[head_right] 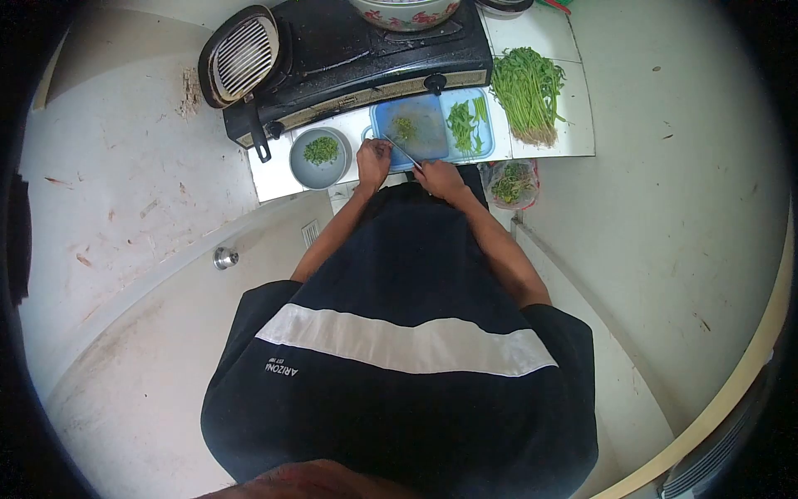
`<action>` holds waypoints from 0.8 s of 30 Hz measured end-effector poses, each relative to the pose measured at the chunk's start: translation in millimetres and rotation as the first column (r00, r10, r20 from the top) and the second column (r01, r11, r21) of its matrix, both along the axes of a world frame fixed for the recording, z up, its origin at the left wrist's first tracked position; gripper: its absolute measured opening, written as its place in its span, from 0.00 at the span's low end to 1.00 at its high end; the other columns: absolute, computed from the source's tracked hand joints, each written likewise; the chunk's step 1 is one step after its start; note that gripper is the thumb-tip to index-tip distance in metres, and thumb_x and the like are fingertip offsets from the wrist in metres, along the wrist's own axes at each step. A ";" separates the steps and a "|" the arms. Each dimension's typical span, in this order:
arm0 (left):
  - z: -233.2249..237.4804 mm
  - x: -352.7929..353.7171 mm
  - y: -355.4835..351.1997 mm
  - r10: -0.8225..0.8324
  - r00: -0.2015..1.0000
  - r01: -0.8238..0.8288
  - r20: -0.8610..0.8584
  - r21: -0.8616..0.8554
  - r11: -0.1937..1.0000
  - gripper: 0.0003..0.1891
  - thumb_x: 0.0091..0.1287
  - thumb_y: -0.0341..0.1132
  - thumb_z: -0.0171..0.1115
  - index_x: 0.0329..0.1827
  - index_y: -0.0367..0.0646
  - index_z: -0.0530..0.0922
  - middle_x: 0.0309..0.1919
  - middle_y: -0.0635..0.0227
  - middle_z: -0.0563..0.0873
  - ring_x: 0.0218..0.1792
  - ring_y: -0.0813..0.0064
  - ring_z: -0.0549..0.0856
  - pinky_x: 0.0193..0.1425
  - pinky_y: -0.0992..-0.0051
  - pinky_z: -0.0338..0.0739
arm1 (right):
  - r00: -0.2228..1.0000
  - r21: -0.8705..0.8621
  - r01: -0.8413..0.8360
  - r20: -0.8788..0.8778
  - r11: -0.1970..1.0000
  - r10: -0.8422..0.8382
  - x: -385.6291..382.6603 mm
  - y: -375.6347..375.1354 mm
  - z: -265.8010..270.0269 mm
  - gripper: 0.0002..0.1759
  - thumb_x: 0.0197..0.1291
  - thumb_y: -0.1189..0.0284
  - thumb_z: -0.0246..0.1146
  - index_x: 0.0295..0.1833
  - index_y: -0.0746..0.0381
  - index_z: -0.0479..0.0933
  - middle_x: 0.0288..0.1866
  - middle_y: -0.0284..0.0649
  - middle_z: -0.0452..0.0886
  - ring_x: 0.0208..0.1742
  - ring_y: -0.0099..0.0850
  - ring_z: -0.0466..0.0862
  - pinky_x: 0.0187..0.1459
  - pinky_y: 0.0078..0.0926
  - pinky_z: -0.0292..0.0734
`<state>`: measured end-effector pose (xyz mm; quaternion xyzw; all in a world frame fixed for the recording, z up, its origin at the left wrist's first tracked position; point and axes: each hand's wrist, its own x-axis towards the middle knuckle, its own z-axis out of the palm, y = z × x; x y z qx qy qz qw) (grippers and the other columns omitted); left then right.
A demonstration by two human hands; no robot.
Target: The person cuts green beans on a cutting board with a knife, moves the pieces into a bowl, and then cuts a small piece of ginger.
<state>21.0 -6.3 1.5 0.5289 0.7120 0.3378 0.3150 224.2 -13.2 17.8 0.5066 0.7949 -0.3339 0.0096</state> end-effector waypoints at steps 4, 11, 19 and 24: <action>-1.9 -0.1 -1.2 -0.028 0.998 0.030 -0.048 0.024 0.999 0.04 0.65 0.24 0.65 0.38 0.35 0.87 0.34 0.54 0.85 0.31 0.61 0.88 0.40 0.65 0.84 | 0.999 -0.004 0.014 -0.029 1.000 -0.014 0.6 -2.9 -7.7 0.25 0.73 0.53 0.57 0.41 0.67 0.81 0.30 0.59 0.84 0.34 0.59 0.86 0.40 0.56 0.82; -8.9 0.0 -1.4 -0.014 1.000 0.014 0.004 0.026 1.000 0.05 0.64 0.23 0.64 0.39 0.35 0.86 0.34 0.54 0.85 0.30 0.59 0.88 0.39 0.63 0.83 | 1.000 -0.037 0.017 -0.004 0.999 -0.017 0.9 2.5 1.1 0.25 0.73 0.53 0.57 0.41 0.67 0.84 0.31 0.58 0.85 0.35 0.58 0.87 0.43 0.55 0.83; 2.4 0.8 -0.1 -0.034 0.999 0.035 -0.013 0.022 0.999 0.06 0.66 0.24 0.65 0.44 0.35 0.83 0.36 0.53 0.84 0.32 0.57 0.87 0.40 0.61 0.82 | 0.997 -0.033 0.073 -0.006 0.997 -0.073 1.8 -0.3 6.8 0.25 0.73 0.53 0.57 0.40 0.66 0.83 0.31 0.58 0.85 0.35 0.59 0.87 0.42 0.55 0.83; 6.2 1.1 0.0 -0.048 0.999 0.048 -0.009 0.046 0.998 0.06 0.66 0.24 0.65 0.44 0.35 0.83 0.38 0.53 0.84 0.31 0.57 0.87 0.39 0.61 0.82 | 0.998 -0.022 0.064 0.003 0.998 -0.064 -1.1 -1.1 4.5 0.25 0.73 0.53 0.58 0.41 0.67 0.83 0.31 0.59 0.85 0.35 0.59 0.87 0.42 0.56 0.83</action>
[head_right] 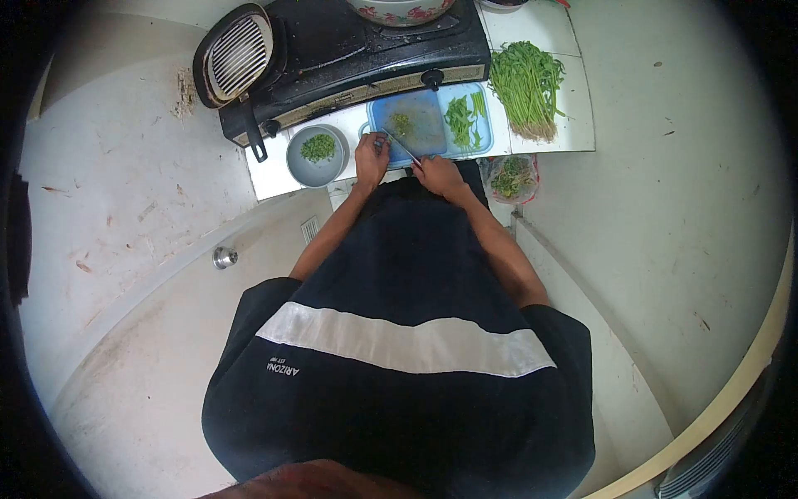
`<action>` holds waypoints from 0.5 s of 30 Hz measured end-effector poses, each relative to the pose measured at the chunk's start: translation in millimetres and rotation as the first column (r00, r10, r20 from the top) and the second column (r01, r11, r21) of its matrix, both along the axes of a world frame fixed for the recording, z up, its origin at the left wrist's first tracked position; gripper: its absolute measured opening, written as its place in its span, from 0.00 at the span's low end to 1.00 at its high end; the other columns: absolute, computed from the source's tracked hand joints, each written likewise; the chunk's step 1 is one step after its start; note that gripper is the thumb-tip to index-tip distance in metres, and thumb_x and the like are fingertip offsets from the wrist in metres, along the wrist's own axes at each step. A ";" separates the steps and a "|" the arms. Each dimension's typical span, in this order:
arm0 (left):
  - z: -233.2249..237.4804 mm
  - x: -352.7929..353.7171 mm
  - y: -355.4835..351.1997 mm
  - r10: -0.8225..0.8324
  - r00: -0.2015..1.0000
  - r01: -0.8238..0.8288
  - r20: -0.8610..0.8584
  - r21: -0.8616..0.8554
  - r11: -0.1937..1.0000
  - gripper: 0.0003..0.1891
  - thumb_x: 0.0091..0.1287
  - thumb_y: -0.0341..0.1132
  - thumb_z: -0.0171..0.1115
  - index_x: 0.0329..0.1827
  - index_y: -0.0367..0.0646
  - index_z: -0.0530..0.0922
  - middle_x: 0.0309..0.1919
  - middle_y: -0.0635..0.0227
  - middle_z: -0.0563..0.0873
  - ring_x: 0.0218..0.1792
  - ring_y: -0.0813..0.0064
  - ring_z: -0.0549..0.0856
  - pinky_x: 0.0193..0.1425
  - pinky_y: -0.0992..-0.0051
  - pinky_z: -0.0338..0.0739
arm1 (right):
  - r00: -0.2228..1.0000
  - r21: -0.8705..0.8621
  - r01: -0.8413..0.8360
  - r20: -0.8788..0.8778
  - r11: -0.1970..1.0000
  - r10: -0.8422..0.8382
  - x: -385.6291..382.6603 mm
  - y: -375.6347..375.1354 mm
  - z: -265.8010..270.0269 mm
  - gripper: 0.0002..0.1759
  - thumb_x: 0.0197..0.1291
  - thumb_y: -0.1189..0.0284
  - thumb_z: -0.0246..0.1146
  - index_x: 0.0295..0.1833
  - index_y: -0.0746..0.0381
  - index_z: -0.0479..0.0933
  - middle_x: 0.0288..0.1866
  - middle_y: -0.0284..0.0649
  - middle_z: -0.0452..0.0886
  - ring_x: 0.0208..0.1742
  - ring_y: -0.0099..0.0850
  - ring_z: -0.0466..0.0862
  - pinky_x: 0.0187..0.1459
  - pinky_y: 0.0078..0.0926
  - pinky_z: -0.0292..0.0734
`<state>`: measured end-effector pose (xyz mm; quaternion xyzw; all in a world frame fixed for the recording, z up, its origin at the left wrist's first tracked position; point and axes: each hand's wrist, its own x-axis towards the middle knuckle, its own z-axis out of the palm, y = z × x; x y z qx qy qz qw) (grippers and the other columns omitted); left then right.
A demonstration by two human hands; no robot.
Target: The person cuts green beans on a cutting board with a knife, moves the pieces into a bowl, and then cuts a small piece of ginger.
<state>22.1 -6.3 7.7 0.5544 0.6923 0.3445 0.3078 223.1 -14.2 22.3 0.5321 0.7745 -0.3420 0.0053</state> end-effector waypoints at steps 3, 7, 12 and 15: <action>-2.4 -0.4 0.3 -0.011 1.000 0.011 -0.007 0.012 1.000 0.06 0.65 0.25 0.65 0.44 0.34 0.83 0.38 0.53 0.85 0.31 0.58 0.87 0.39 0.62 0.82 | 1.000 -0.042 -0.011 0.019 0.999 0.012 -1.0 0.0 0.6 0.25 0.72 0.52 0.58 0.42 0.67 0.83 0.31 0.60 0.85 0.36 0.59 0.87 0.43 0.56 0.83; -3.2 -1.1 1.5 -0.008 1.000 0.008 -0.008 -0.034 0.999 0.06 0.64 0.25 0.66 0.43 0.35 0.84 0.38 0.53 0.86 0.30 0.58 0.88 0.40 0.61 0.82 | 1.000 -0.019 -0.011 0.017 1.000 0.011 -1.3 -1.3 -3.4 0.25 0.72 0.52 0.57 0.42 0.67 0.82 0.31 0.60 0.85 0.36 0.59 0.87 0.43 0.56 0.83; -6.5 -0.8 2.8 0.015 1.000 -0.015 -0.015 -0.024 1.000 0.05 0.63 0.25 0.67 0.40 0.35 0.85 0.36 0.53 0.86 0.32 0.57 0.89 0.41 0.62 0.83 | 1.000 -0.016 -0.014 0.025 1.000 0.015 -1.1 -1.7 -4.5 0.26 0.73 0.53 0.57 0.41 0.67 0.82 0.31 0.59 0.85 0.36 0.58 0.87 0.42 0.56 0.83; -5.5 0.4 3.1 0.031 0.999 -0.032 -0.027 -0.020 0.999 0.04 0.62 0.25 0.67 0.37 0.35 0.86 0.35 0.52 0.87 0.33 0.56 0.89 0.42 0.62 0.83 | 0.999 -0.009 -0.033 0.014 0.999 0.033 1.1 -1.3 -3.0 0.25 0.73 0.53 0.57 0.40 0.67 0.83 0.31 0.58 0.85 0.37 0.58 0.88 0.42 0.55 0.84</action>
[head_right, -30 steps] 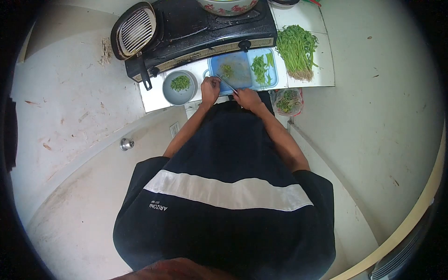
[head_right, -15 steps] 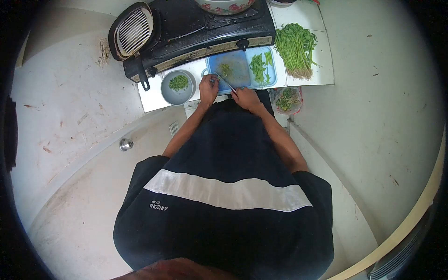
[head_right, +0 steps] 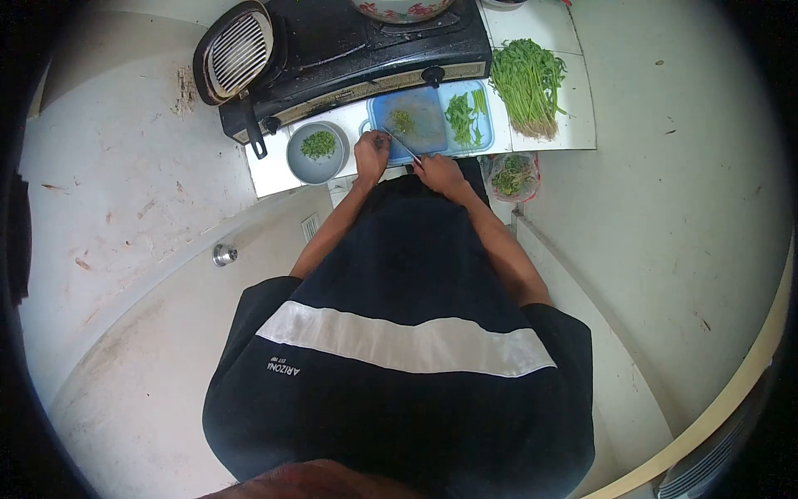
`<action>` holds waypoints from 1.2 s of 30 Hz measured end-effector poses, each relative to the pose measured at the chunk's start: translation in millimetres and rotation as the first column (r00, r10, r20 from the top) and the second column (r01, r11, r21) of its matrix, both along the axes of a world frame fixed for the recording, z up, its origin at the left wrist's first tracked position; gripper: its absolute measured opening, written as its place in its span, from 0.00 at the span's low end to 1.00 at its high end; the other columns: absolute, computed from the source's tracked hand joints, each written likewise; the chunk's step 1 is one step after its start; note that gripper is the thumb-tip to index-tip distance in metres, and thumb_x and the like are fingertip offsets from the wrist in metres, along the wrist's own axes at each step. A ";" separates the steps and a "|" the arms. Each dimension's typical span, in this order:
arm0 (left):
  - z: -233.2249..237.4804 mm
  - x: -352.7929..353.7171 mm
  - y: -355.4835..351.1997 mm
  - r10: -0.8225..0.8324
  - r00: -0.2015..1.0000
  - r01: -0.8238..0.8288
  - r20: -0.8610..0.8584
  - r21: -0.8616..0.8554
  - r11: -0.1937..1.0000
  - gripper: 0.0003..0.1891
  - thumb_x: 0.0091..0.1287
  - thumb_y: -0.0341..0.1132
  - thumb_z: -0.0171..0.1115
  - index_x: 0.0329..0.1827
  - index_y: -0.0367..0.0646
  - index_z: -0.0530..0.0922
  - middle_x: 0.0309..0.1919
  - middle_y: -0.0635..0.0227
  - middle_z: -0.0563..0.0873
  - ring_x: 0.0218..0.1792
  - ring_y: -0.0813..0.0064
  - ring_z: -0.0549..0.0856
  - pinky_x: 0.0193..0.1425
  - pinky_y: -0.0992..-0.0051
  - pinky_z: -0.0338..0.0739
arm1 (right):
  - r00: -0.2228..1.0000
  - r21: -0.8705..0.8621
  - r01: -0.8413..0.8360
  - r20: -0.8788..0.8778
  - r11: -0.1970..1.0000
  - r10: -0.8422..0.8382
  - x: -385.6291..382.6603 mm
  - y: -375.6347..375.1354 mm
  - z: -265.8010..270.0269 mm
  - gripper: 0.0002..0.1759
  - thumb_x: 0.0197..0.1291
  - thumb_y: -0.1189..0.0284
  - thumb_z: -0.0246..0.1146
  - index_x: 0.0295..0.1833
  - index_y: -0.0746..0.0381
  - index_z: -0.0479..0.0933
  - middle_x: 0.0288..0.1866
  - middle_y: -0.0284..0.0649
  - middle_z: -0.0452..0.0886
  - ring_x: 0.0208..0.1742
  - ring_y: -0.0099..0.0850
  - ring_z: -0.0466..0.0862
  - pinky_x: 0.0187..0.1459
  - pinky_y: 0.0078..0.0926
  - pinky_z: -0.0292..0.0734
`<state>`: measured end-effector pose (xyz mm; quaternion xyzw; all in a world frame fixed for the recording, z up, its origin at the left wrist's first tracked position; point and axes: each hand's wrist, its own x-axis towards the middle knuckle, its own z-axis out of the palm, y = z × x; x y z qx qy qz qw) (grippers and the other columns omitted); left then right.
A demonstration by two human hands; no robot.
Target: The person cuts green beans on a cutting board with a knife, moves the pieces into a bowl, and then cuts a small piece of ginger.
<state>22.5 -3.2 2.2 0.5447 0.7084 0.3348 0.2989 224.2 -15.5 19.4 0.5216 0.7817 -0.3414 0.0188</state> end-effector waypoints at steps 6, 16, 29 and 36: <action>3.6 0.7 0.8 -0.009 1.000 0.010 -0.030 0.016 1.000 0.03 0.61 0.24 0.66 0.35 0.35 0.86 0.33 0.51 0.86 0.32 0.55 0.89 0.41 0.61 0.83 | 1.000 0.038 -0.021 0.006 0.999 0.021 -2.1 1.5 -6.2 0.25 0.73 0.54 0.57 0.37 0.67 0.82 0.30 0.58 0.85 0.34 0.57 0.87 0.41 0.55 0.83; -4.0 3.1 0.6 0.019 1.000 -0.018 -0.008 0.056 0.998 0.02 0.61 0.23 0.66 0.33 0.35 0.85 0.31 0.51 0.86 0.30 0.54 0.88 0.38 0.60 0.82 | 0.999 0.052 0.028 0.023 0.998 -0.029 -11.8 -2.3 1.6 0.24 0.74 0.56 0.56 0.38 0.68 0.80 0.31 0.59 0.85 0.36 0.57 0.87 0.42 0.54 0.83; -0.5 0.9 -0.8 0.002 1.000 -0.003 0.024 0.056 0.998 0.02 0.61 0.22 0.66 0.36 0.35 0.85 0.31 0.51 0.85 0.30 0.57 0.88 0.38 0.63 0.82 | 0.999 0.061 0.047 -0.021 0.997 -0.045 0.3 -8.3 -3.4 0.25 0.74 0.55 0.56 0.38 0.68 0.81 0.31 0.59 0.85 0.35 0.59 0.86 0.43 0.56 0.82; 5.4 -1.5 -3.7 -0.017 0.998 0.019 0.059 -0.035 0.999 0.05 0.67 0.29 0.68 0.40 0.35 0.87 0.36 0.51 0.89 0.35 0.58 0.91 0.44 0.64 0.84 | 0.995 -0.035 0.097 0.040 0.995 -0.096 -3.3 0.3 2.1 0.25 0.73 0.53 0.56 0.42 0.67 0.82 0.33 0.59 0.86 0.39 0.58 0.88 0.45 0.55 0.83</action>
